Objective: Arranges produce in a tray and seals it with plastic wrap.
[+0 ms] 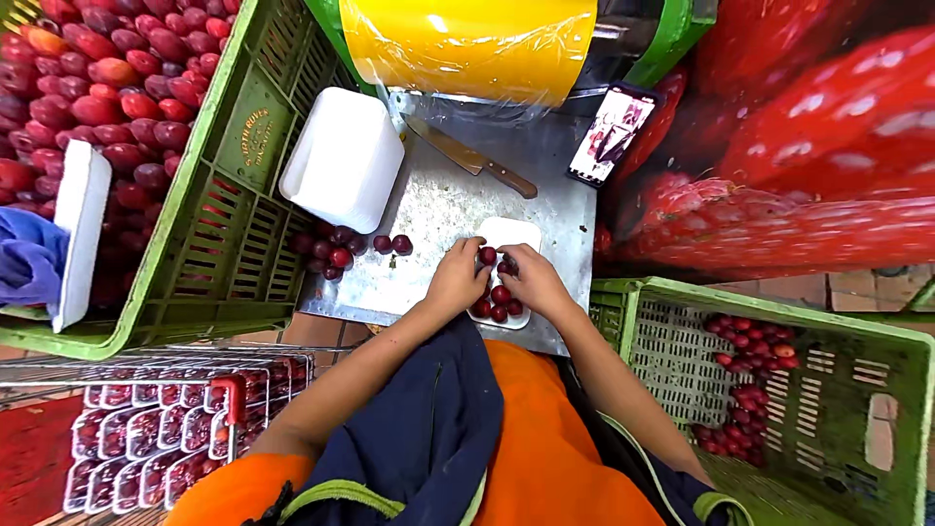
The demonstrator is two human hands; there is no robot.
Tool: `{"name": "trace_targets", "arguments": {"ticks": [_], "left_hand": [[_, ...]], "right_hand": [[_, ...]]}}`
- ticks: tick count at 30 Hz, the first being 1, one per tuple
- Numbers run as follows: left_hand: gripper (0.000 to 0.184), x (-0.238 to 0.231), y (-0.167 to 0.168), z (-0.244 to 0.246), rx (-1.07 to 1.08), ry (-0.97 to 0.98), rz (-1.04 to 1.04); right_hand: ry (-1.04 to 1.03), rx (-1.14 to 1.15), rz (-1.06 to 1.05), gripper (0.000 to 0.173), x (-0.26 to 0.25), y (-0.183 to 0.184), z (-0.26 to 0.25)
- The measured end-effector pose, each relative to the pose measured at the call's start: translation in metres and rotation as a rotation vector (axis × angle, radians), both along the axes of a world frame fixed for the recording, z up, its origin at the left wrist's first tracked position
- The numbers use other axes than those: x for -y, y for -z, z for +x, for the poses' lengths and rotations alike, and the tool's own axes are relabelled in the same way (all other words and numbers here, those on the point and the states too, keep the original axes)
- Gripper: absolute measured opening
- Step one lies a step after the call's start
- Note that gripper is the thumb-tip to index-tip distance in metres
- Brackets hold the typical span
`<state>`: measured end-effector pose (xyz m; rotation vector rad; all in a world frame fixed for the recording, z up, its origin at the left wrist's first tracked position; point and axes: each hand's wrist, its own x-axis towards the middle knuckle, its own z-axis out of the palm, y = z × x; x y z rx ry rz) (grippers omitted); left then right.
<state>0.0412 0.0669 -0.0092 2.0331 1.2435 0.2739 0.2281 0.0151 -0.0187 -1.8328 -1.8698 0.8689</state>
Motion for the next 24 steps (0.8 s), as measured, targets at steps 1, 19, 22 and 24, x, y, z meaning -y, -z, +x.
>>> {"name": "trace_targets", "arguments": {"ticks": [1,19,22,24], "left_hand": [[0.050,-0.005,-0.001,0.004,-0.031,0.026,0.001],[0.034,-0.018,-0.005,0.029,-0.061,0.622,-0.041],[0.033,-0.019,-0.008,0.029,-0.099,0.723,-0.039],[0.035,-0.018,-0.008,0.029,-0.102,0.769,-0.035]], "right_hand": [[0.008,0.025,-0.015,0.041,-0.002,-0.002,0.000],[0.311,-0.523,-0.076,0.045,0.090,-0.018,0.020],[0.315,-0.559,-0.100,0.045,0.094,-0.017,0.024],[0.310,-0.538,-0.097,0.044,0.095,-0.016,0.026]]}}
